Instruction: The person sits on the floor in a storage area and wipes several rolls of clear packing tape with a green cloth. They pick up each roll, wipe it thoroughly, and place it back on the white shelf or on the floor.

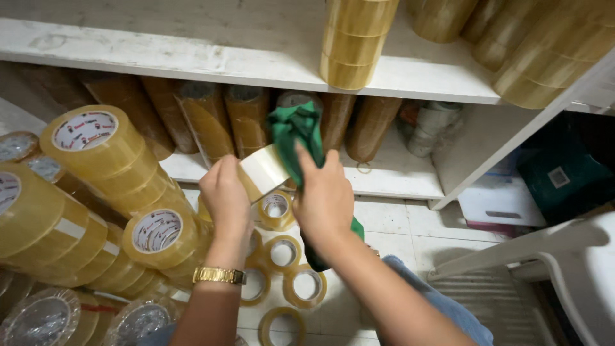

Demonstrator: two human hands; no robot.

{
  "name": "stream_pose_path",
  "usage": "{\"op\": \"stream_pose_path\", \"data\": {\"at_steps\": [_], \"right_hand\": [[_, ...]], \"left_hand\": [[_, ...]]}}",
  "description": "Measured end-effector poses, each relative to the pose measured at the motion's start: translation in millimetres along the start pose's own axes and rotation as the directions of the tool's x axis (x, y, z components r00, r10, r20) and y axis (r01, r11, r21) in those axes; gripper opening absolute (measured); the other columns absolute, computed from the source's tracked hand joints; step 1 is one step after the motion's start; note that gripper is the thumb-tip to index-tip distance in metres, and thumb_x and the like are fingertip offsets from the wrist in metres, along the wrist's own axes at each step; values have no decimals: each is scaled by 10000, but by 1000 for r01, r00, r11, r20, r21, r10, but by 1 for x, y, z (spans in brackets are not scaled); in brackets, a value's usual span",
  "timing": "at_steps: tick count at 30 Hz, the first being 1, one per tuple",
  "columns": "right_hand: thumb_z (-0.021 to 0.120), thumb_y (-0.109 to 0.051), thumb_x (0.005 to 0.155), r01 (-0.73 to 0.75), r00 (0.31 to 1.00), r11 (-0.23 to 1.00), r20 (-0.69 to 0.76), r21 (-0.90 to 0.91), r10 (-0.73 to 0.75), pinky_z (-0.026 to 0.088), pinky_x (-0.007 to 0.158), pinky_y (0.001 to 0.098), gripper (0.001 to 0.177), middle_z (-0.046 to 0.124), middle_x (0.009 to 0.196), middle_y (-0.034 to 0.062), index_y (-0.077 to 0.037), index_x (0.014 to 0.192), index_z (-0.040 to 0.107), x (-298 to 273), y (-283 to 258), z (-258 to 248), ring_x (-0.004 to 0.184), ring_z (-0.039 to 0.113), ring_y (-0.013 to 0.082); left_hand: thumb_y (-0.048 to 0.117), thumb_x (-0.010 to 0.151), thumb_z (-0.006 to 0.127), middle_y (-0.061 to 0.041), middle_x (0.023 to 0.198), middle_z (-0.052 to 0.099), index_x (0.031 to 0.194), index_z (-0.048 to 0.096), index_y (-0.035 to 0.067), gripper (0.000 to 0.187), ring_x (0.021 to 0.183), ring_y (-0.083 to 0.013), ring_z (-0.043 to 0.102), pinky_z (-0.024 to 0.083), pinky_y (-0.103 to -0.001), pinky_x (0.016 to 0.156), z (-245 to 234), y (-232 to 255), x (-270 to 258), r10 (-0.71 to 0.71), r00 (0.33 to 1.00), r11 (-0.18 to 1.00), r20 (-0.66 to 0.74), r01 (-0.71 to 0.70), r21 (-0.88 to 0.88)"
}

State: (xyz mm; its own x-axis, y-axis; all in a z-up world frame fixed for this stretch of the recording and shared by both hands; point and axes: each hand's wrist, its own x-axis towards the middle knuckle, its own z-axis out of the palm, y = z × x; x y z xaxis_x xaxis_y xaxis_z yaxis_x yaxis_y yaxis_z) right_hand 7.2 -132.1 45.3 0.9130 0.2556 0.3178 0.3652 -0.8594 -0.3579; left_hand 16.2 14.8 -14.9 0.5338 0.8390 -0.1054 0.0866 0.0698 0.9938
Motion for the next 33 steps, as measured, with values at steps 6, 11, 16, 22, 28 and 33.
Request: {"op": "stream_pose_path", "data": {"at_steps": [6,11,16,22,28,33], "right_hand": [[600,-114,883,324,933,925,-98,-201,-348,473,656,470,596,500,967,108,-412,1399,583,-21,-10,7,850,592,364],[735,-21,751,-21,999,995,31,96,18,548,809,555,738,492,1148,174,-243,1435,570,2,13,18,1040,612,472],[682,47,762,-560,827,289,500,777,259,613,670,465,521,731,989,216,-62,1271,646,7,28,42,871,740,382],[706,56,767,-622,765,164,548,766,339,625,632,542,485,742,961,216,-56,1232,623,20,28,19,832,754,396],[716,-56,773,-51,994,998,90,-44,55,600,759,538,695,534,1104,126,-297,1413,588,0,10,-4,977,670,430],[662,-84,817,251,932,911,-173,-326,-318,481,682,439,680,491,974,76,-415,1405,577,-27,-11,-2,844,588,323]], "left_hand": [[236,938,575,-115,748,689,810,750,150,233,862,-354,684,508,-471,814,-6,-3,5,241,970,941,35,-242,236],[321,812,621,-30,568,454,621,646,172,244,657,-144,474,478,-319,706,-8,5,0,152,987,987,47,-154,47],[332,708,682,-71,799,696,925,723,109,314,655,-235,696,522,-368,547,6,5,13,-247,933,790,261,349,-505],[630,854,777,47,746,711,820,754,304,329,810,-180,711,516,-326,844,-22,46,-7,163,908,943,386,-259,211],[452,1019,324,-200,1171,714,1109,724,77,556,1264,-393,575,370,-513,1147,-16,37,-14,7,903,882,429,-208,423],[327,995,503,-157,899,687,945,744,106,331,978,-369,601,451,-502,935,-15,16,-5,172,966,933,195,-223,283]]}}
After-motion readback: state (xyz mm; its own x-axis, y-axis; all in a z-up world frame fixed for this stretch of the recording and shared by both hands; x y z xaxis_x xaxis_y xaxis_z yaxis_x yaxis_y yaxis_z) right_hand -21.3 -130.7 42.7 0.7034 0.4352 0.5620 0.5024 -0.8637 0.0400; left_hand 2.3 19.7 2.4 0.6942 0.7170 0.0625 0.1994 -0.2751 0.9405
